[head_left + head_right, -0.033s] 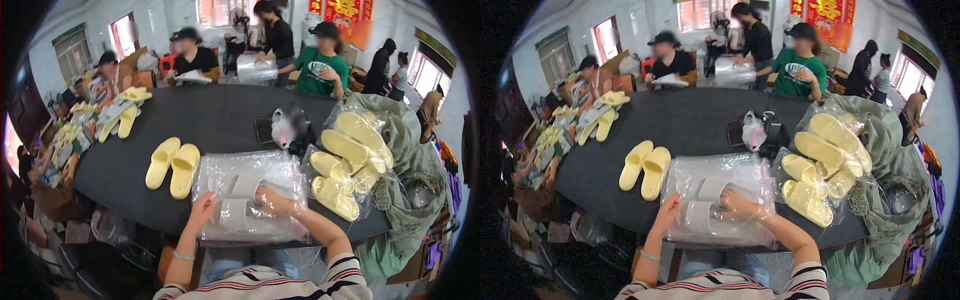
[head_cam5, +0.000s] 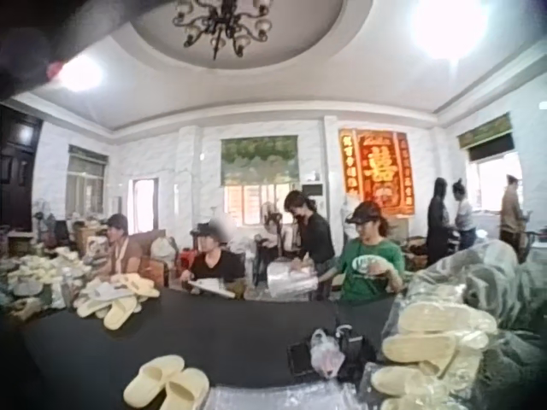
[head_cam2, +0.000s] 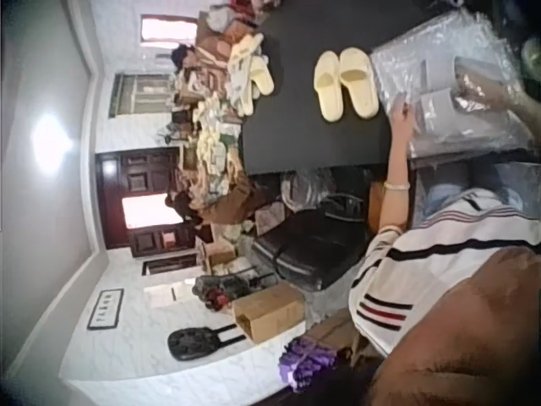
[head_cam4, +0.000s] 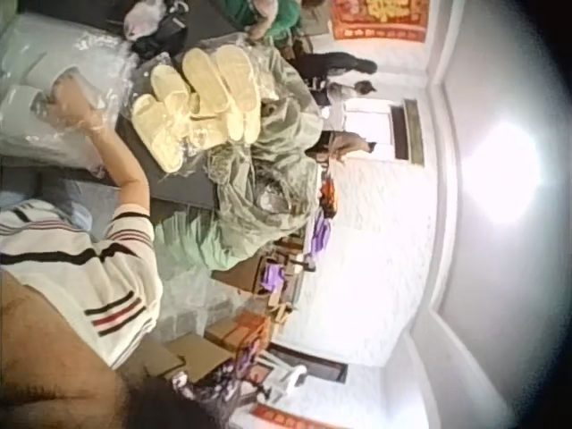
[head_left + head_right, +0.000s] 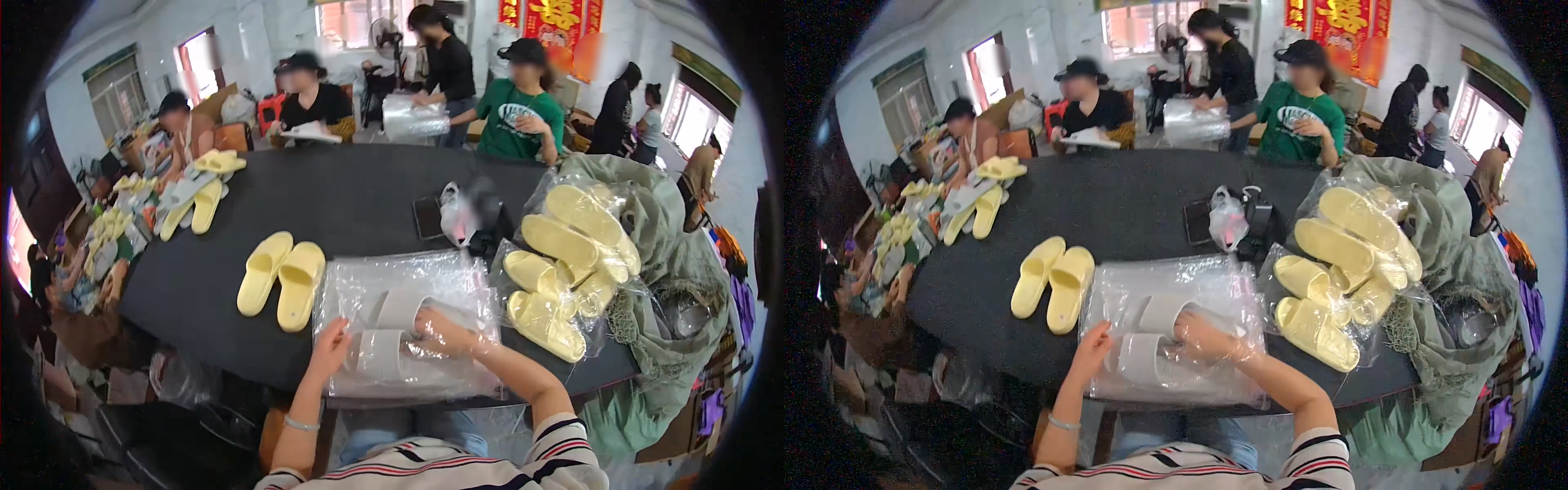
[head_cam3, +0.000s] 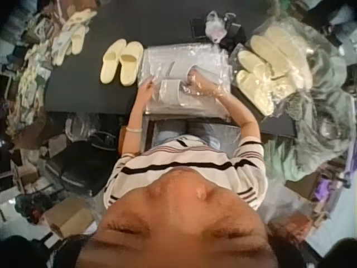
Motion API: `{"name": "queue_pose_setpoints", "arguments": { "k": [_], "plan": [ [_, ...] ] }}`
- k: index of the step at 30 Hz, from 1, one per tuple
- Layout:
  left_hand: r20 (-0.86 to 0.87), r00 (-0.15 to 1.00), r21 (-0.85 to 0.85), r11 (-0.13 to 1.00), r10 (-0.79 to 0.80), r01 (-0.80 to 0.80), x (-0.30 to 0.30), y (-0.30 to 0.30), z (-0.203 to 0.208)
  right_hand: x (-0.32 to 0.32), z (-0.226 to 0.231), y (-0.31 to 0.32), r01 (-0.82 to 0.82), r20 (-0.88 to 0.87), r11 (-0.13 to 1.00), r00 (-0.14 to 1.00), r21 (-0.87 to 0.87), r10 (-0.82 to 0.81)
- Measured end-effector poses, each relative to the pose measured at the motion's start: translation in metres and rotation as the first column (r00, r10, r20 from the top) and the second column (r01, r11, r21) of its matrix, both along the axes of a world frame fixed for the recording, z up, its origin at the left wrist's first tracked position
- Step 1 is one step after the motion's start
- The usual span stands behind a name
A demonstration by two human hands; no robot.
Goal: The person places pairs of yellow and white plastic slippers into clear plastic bags on a table. They repeatedly pick up slippers, insert them into bags, and set the packaged pairs aside while other workers perform similar tasks nearby.
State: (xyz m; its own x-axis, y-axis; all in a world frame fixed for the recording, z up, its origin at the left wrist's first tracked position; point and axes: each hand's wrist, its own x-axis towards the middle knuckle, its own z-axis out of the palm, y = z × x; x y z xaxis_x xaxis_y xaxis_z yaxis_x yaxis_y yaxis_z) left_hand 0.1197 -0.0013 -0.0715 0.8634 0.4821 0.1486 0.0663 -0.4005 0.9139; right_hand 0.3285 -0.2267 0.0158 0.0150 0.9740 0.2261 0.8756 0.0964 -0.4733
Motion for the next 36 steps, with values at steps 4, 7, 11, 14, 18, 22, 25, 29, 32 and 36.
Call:
{"name": "queue_pose_setpoints", "arguments": {
  "k": [4,7,11,14,18,22,25,29,32,36],
  "plan": [
    [0.141,0.98,0.085,0.985,0.139,-0.152,-0.006,-0.003,0.001,-0.006,-0.008,0.018,0.079,0.024,0.996,0.997,0.031,-0.079],
    [0.176,0.96,-0.072,0.976,0.217,-0.208,-0.02,-0.006,-0.003,-0.003,-0.015,0.013,0.14,0.099,0.985,0.984,0.1,-0.149],
    [-0.128,0.97,-0.268,0.934,0.206,-0.234,-0.036,-0.024,0.053,-0.001,-0.023,0.012,0.192,0.13,0.972,0.969,0.133,-0.209],
    [-0.072,0.976,-0.292,0.931,0.207,-0.219,-0.039,-0.023,0.042,0.0,-0.023,0.016,0.215,0.1,0.957,0.966,0.195,-0.237],
    [0.004,0.963,-0.459,0.856,0.27,-0.239,-0.041,-0.018,0.042,0.011,-0.028,0.002,0.283,0.03,0.941,0.956,0.186,-0.293],
    [-0.048,0.963,-0.356,0.896,0.265,-0.265,-0.051,-0.001,0.041,0.031,-0.016,-0.05,0.456,0.252,0.878,0.875,-0.144,-0.413],
    [-0.175,0.953,-0.321,0.901,0.246,-0.291,-0.057,0.002,0.052,0.039,-0.018,-0.102,0.498,-0.04,0.84,0.864,0.215,-0.502],
    [-0.112,0.96,-0.307,0.911,0.255,-0.277,-0.059,0.01,0.044,0.035,0.0,-0.148,0.564,-0.533,0.807,0.743,0.173,-0.405],
    [-0.148,0.95,-0.26,0.916,0.276,-0.306,-0.06,0.022,0.033,0.031,0.032,-0.163,0.755,-0.717,0.653,0.425,-0.055,-0.552],
    [-0.162,0.962,-0.175,0.952,0.222,-0.249,-0.06,0.02,0.045,0.041,0.083,-0.17,0.89,-0.629,0.444,0.405,0.105,-0.664]
  ]
}}
